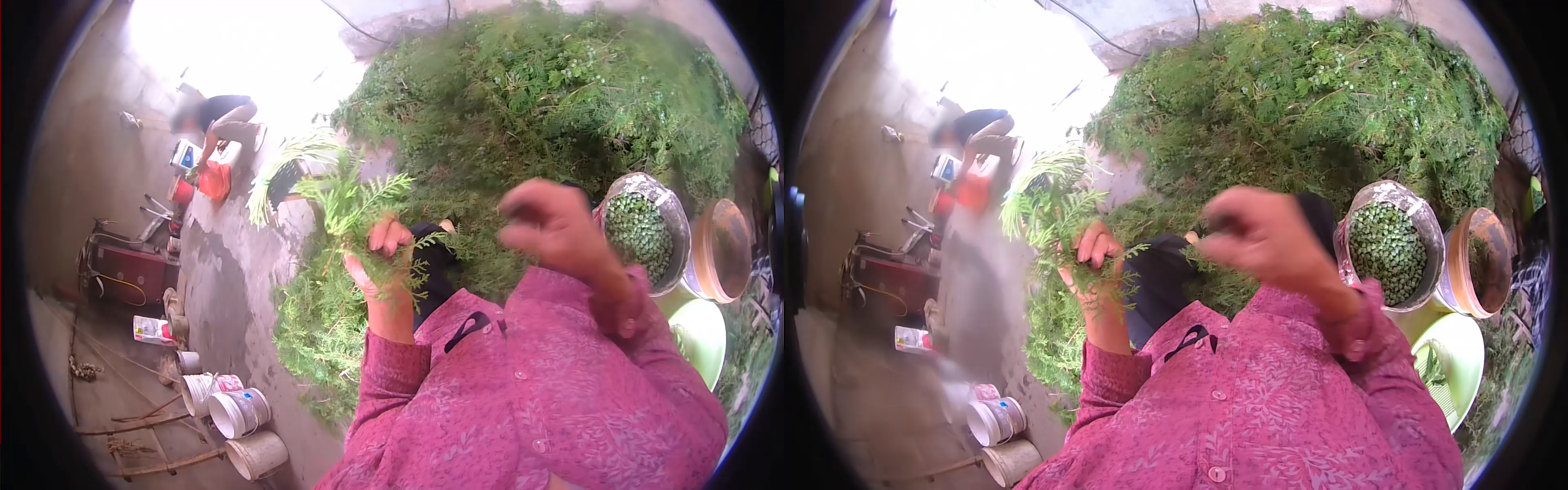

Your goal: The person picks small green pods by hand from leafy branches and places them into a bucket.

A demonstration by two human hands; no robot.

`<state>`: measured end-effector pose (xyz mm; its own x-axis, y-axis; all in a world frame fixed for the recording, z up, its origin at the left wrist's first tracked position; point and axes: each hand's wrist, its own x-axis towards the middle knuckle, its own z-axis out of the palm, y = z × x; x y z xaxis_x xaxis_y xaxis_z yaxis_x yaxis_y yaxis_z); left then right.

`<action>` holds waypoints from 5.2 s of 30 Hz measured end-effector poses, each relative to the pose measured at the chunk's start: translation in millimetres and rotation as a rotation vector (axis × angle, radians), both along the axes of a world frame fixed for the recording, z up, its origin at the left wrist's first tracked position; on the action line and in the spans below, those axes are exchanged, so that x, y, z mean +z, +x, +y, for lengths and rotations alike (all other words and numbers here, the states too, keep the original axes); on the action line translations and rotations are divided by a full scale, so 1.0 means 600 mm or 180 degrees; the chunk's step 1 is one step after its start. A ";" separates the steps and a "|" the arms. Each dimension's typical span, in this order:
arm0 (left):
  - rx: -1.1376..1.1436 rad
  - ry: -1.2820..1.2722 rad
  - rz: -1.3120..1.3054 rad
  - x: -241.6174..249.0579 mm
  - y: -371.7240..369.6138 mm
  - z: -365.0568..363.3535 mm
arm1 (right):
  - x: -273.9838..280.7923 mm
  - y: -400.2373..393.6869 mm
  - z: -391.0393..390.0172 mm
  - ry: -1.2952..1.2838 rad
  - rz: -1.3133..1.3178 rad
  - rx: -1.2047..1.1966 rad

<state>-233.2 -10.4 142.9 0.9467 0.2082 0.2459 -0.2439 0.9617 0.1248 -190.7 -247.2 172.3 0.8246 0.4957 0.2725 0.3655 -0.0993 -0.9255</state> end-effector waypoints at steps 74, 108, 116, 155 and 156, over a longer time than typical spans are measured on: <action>-0.0410 0.8644 -0.0268 -0.220 0.312 0.011 | -0.434 0.530 0.023 -0.2475 0.0294 -0.0038; -0.1157 0.8376 0.0577 -0.263 0.254 0.041 | -0.596 0.422 0.096 -0.1272 0.0966 -0.2211; -0.0827 0.7859 0.0685 -0.177 0.122 0.018 | -0.369 0.347 0.052 -0.0731 0.0877 -0.1382; 0.1149 0.3457 0.2078 -0.039 0.111 0.039 | -0.130 0.117 0.024 0.1180 0.1577 -0.0091; 0.1423 0.3294 0.1961 -0.033 0.108 0.053 | -0.136 0.121 0.017 0.1334 0.1634 -0.0194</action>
